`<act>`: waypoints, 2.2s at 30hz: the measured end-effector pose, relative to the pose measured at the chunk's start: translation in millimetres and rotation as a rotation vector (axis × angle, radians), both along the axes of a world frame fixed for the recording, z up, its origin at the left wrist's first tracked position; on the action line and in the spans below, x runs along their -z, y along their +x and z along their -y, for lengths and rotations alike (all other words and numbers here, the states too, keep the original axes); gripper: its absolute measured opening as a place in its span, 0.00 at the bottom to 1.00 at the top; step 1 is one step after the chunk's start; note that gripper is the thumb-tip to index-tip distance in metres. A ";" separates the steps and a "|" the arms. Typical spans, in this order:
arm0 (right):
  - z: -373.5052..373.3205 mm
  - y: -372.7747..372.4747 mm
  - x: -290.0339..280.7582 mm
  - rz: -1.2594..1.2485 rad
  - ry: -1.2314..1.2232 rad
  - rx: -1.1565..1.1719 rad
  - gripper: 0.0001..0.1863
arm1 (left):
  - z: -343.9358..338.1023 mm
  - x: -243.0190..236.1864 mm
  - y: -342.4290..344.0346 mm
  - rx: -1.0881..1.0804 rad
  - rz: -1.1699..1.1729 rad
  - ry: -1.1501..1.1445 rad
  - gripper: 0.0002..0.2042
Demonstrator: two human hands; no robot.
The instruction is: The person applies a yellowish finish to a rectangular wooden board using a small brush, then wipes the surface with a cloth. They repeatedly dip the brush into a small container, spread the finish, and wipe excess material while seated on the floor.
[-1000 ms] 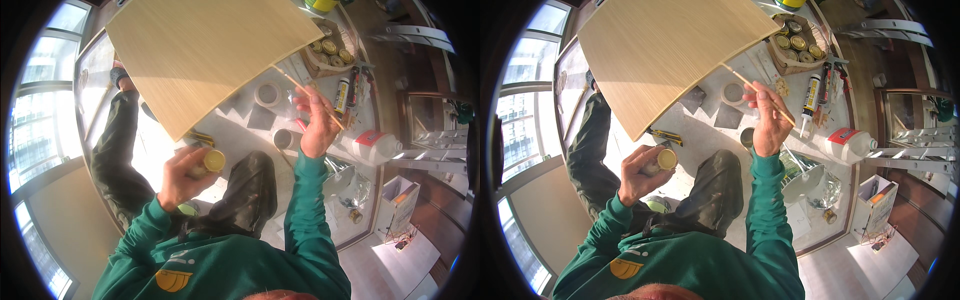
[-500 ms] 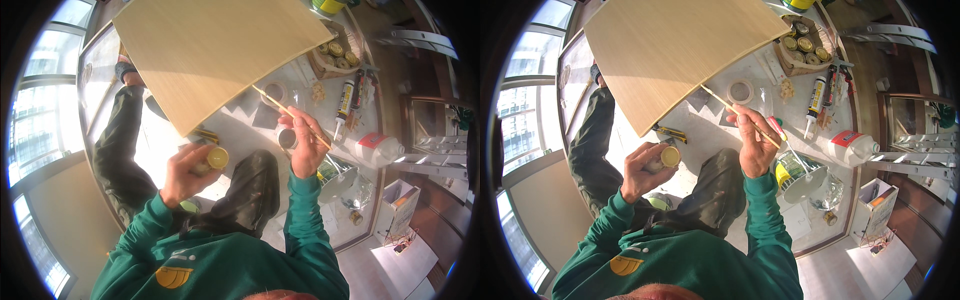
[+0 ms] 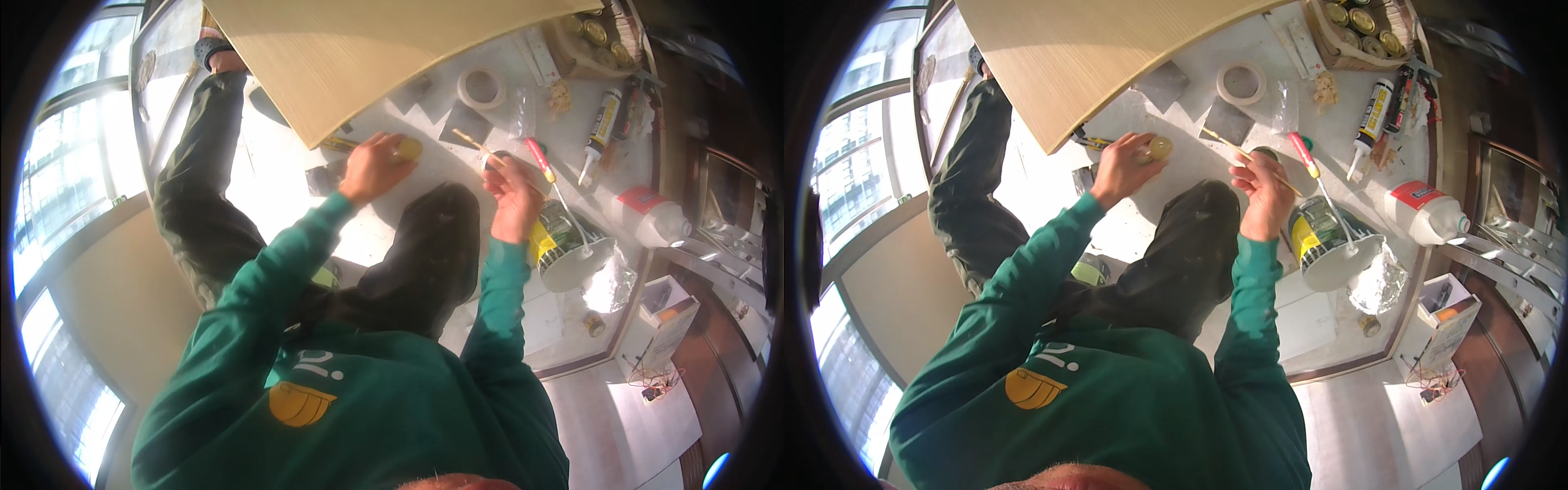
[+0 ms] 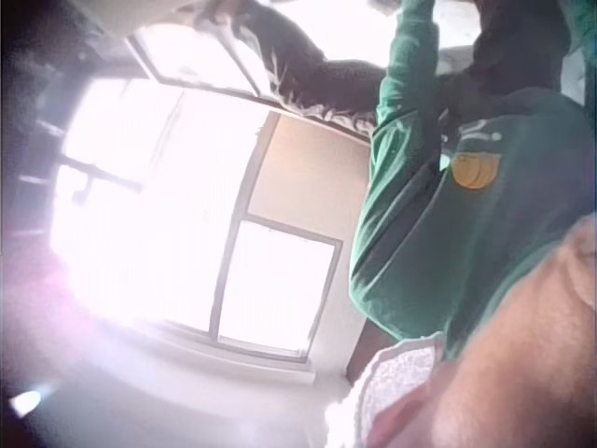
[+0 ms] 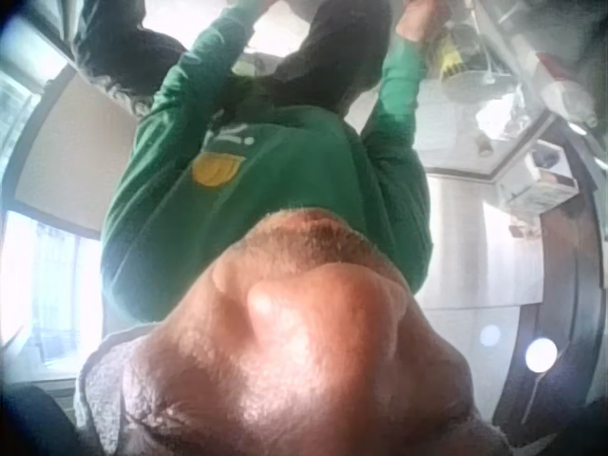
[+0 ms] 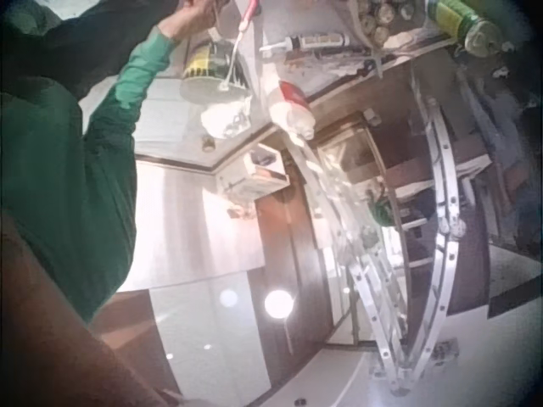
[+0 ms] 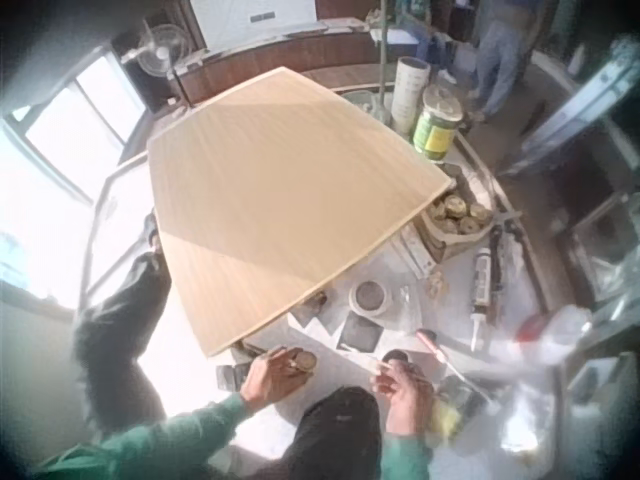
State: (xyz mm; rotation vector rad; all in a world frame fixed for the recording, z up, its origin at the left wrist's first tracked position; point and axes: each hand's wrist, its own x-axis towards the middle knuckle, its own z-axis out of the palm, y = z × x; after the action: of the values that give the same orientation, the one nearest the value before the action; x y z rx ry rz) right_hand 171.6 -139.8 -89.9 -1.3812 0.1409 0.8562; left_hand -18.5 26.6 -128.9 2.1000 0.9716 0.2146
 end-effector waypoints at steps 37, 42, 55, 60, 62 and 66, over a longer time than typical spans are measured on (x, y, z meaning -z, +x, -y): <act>-63.2 -11.8 230.5 -0.591 -0.344 -0.024 0.14 | -27.4 65.8 13.0 -0.065 -0.359 -0.203 0.43; -69.8 -11.7 209.6 -0.528 -0.437 -0.055 0.17 | -22.2 18.3 -14.9 -0.106 -0.267 -0.291 0.37; -62.8 -18.7 139.9 -0.315 -0.505 0.016 0.19 | -6.5 -32.8 -110.1 -0.043 0.062 -0.317 0.12; -35.8 -95.0 -5.2 0.040 -0.072 -0.333 0.16 | -0.4 -50.4 -104.4 0.092 0.212 0.062 0.04; -29.2 -119.9 -50.3 0.222 -0.087 -0.472 0.24 | 11.7 -67.9 -83.6 0.038 0.136 0.135 0.06; -37.6 -134.2 -82.7 0.310 -0.006 -0.214 0.24 | 51.1 -123.5 -23.5 -0.426 0.435 -0.624 0.11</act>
State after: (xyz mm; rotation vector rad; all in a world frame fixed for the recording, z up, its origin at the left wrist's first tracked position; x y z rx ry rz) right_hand 37.4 -102.1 -7.2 -1.5357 -0.2468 0.8056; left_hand -41.9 -24.5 -5.4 1.2025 1.0368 0.4891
